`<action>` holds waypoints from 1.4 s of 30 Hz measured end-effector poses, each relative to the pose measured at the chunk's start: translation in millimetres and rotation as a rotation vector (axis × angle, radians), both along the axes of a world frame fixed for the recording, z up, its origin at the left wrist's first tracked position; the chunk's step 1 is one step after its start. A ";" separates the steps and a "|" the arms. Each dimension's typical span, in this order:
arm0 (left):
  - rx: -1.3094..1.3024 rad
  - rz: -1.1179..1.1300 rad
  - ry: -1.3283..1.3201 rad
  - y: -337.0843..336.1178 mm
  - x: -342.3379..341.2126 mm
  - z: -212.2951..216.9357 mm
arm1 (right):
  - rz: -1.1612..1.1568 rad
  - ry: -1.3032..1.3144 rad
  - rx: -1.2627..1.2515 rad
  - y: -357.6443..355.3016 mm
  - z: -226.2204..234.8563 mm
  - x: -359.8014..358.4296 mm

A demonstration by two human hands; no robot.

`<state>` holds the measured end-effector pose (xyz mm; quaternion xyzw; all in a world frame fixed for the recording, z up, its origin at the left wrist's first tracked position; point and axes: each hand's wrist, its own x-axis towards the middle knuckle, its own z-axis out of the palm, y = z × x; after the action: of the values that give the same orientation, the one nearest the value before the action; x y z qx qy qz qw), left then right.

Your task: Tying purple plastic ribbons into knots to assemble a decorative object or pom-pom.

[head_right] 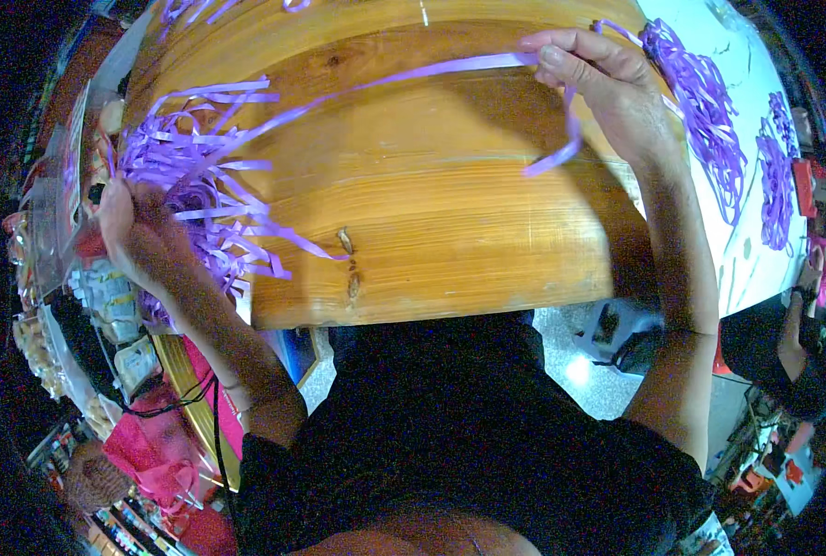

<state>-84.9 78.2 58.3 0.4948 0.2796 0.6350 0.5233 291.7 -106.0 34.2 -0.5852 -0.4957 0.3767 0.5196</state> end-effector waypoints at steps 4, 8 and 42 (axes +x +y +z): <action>0.341 0.693 0.690 26.5 -40.2 -13.6 | -0.063 0.044 -0.102 -0.2 2.4 -11.5; 0.547 0.342 0.612 -16.7 51.2 -20.6 | 0.126 -0.016 -0.068 9.5 14.1 -42.3; -0.262 -0.448 0.303 -59.5 133.9 -5.5 | -0.039 -0.615 0.283 53.0 71.5 -66.2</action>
<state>49.0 18.7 52.8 0.5615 0.3182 0.3811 0.6619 225.5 -53.0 105.6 -0.6028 -0.6653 0.1002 0.4289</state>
